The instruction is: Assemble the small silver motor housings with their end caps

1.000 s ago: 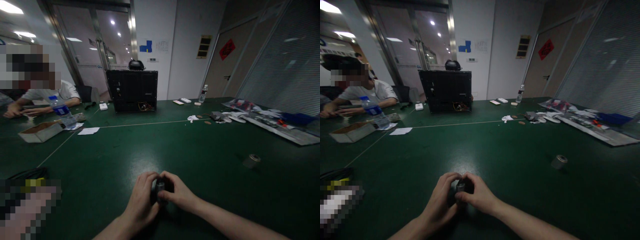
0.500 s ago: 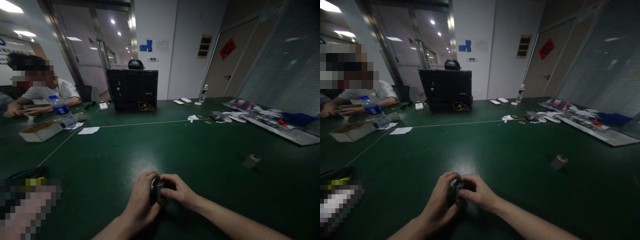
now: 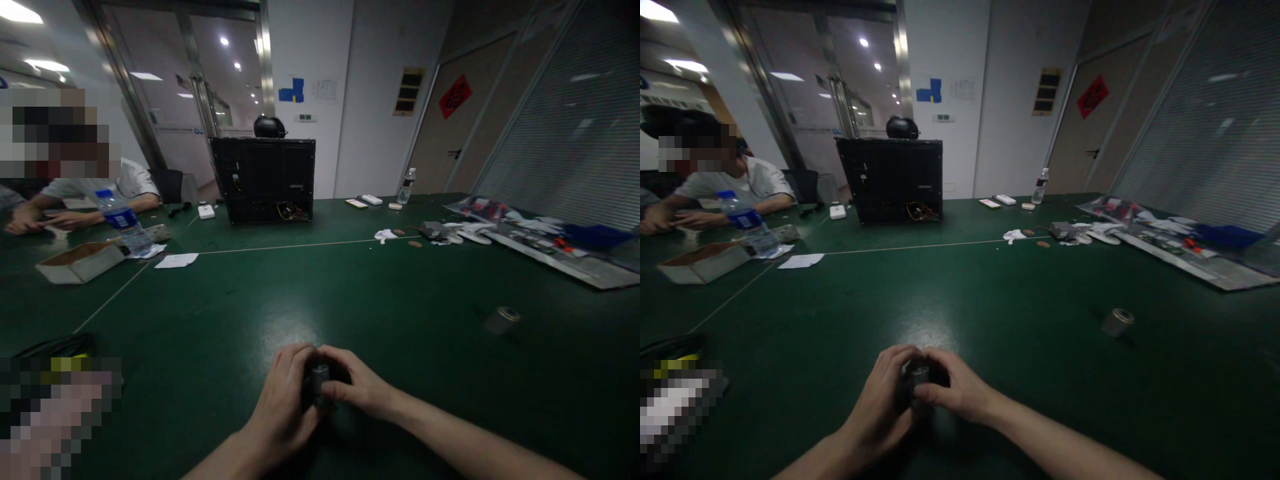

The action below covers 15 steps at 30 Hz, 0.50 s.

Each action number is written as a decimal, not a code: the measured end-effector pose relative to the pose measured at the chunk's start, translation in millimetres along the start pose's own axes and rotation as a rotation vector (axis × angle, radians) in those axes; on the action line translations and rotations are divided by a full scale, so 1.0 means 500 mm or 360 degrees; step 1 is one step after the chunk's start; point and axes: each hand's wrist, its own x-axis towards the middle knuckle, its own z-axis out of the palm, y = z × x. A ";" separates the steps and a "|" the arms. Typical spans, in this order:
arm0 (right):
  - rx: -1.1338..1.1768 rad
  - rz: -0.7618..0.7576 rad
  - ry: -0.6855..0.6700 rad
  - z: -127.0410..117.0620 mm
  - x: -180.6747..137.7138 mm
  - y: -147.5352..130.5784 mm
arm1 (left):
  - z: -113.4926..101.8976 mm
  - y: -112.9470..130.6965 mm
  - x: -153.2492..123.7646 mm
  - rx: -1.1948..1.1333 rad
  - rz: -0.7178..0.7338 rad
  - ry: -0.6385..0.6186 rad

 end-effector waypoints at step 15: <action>-0.0299 0.0073 0.0071 -0.001 -0.002 0.012 | -0.011 0.009 0.004 -0.0040 0.0028 -0.0141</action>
